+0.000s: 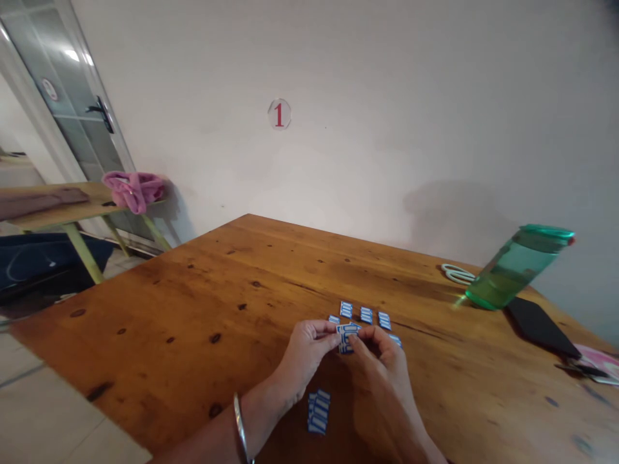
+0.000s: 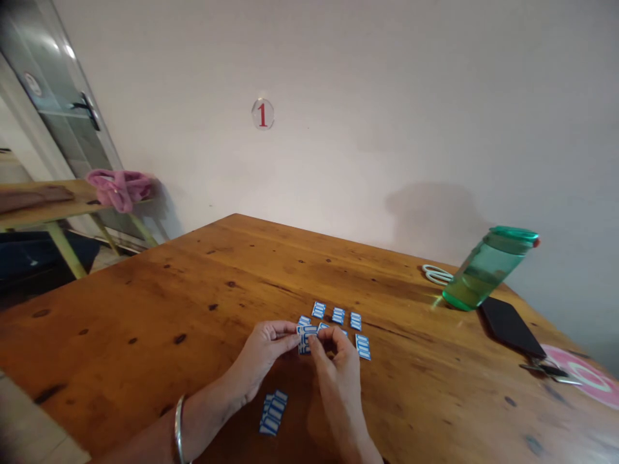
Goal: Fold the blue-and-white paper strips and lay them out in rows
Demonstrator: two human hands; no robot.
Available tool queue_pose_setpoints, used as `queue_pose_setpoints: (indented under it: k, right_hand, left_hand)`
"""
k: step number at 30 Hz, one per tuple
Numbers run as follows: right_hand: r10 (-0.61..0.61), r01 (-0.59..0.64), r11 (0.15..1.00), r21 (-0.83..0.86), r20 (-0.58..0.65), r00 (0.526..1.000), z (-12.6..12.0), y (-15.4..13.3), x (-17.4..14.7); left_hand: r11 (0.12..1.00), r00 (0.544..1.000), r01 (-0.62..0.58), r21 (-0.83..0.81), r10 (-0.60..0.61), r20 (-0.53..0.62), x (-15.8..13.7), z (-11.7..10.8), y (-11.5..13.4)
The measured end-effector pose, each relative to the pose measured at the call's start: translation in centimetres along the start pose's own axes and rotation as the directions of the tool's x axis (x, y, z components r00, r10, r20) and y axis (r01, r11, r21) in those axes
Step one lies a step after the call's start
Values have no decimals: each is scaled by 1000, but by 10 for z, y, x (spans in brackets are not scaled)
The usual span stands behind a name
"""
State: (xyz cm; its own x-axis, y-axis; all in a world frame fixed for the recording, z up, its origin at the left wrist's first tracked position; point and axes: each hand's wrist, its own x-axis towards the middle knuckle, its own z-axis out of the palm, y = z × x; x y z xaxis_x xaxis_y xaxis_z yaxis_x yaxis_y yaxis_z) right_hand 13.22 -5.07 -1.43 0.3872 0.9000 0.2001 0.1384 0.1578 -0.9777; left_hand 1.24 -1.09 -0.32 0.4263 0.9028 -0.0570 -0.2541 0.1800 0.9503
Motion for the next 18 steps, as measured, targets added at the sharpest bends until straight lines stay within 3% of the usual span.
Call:
queue_pose_setpoints:
  k: [18]
  right_hand:
    - [116,-110,980,164,-30,993,5,-2,-1]
  left_hand:
    - [999,999,-26,40,25,27,1,-1,-3]
